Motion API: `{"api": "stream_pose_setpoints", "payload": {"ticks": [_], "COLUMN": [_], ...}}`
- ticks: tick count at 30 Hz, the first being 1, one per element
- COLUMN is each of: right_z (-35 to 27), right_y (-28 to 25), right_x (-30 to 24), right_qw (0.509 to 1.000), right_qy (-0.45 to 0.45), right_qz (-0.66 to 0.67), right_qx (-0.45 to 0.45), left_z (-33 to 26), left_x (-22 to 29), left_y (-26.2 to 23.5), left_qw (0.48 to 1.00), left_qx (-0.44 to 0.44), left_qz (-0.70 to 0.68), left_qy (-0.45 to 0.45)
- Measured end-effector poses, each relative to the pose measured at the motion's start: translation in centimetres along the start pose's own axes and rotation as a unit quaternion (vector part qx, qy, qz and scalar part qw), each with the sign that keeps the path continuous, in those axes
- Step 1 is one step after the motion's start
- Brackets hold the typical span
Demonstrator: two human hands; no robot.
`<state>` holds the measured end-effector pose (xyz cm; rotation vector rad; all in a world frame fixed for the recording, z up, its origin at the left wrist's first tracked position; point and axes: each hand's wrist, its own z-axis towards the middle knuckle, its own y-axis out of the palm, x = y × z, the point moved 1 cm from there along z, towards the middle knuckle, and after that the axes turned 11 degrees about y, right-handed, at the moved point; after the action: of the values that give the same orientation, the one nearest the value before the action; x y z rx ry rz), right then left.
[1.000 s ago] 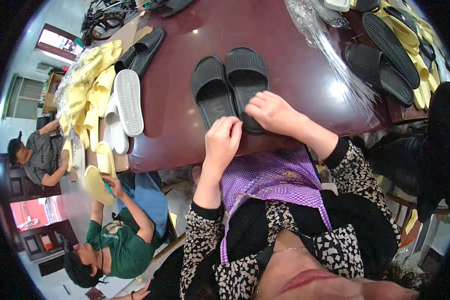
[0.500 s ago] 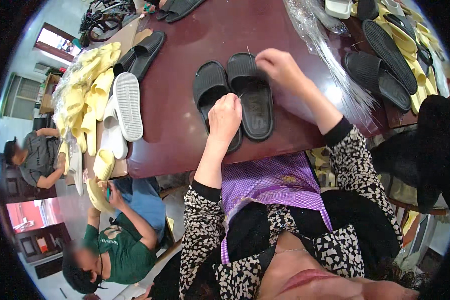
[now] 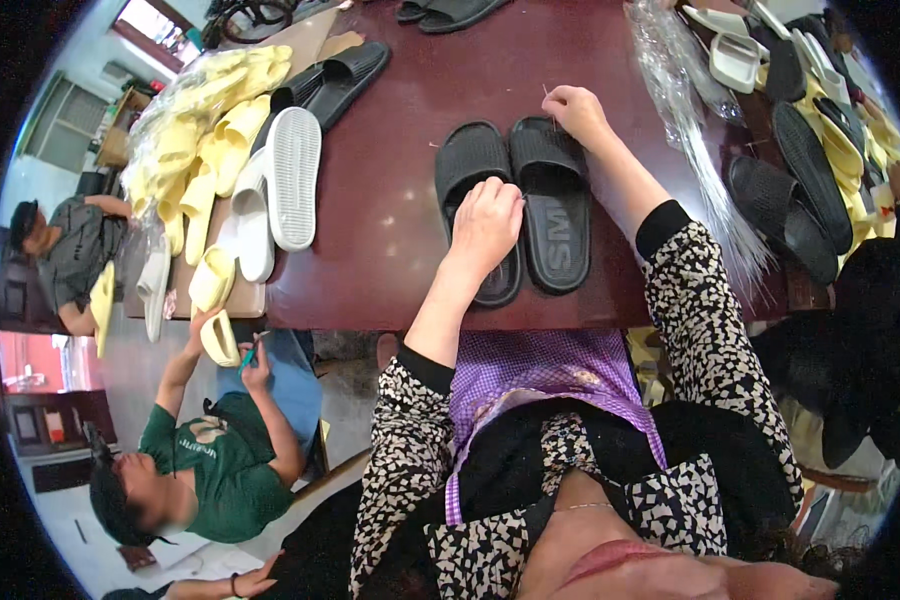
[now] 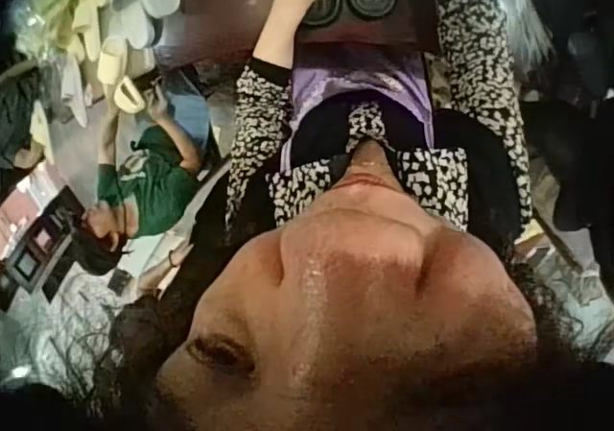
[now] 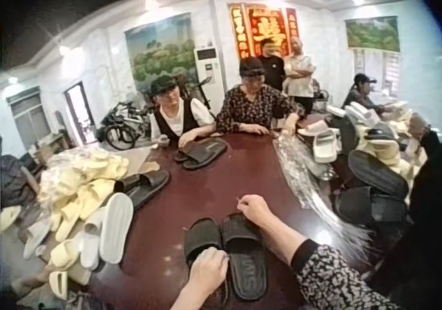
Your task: The person connects pairs of slippers together by threading plastic ties through them by hand.
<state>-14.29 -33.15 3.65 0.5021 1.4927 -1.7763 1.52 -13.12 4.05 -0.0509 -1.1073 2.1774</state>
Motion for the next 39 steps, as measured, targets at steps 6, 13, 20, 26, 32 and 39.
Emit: {"api": "stream_pose_setpoints", "payload": {"ticks": [6,13,20,26,32,39], "right_z": [1.1,0.6,0.5,0.3,-2.7,-6.7], "right_y": [2.0,5.2,7.1,4.5,1.6,1.3], "right_x": [-5.8,-9.7,-10.0,-9.3,-8.2,-8.0], "right_qw": [0.948,0.932,0.923,0.923,0.905,0.902], "right_qy": [0.030,0.029,0.009,0.077,-0.060,-0.037], "right_qz": [0.242,0.098,0.081,0.230,0.340,0.357], "right_qx": [-0.206,-0.347,-0.375,-0.299,-0.250,-0.242], "left_z": [-0.2,-0.1,-0.3,0.1,2.2,5.4], "left_x": [-0.4,-0.5,-0.6,0.2,1.1,-4.2], "left_y": [-0.2,0.0,-0.1,-0.6,-4.4,-3.1], "left_qw": [1.000,0.999,0.999,0.993,0.958,0.824], "left_qx": [0.006,0.023,0.026,0.107,0.243,0.181], "left_qz": [-0.018,-0.033,-0.031,-0.046,-0.107,-0.448], "left_qy": [-0.004,-0.002,0.000,-0.008,-0.104,-0.297]}}
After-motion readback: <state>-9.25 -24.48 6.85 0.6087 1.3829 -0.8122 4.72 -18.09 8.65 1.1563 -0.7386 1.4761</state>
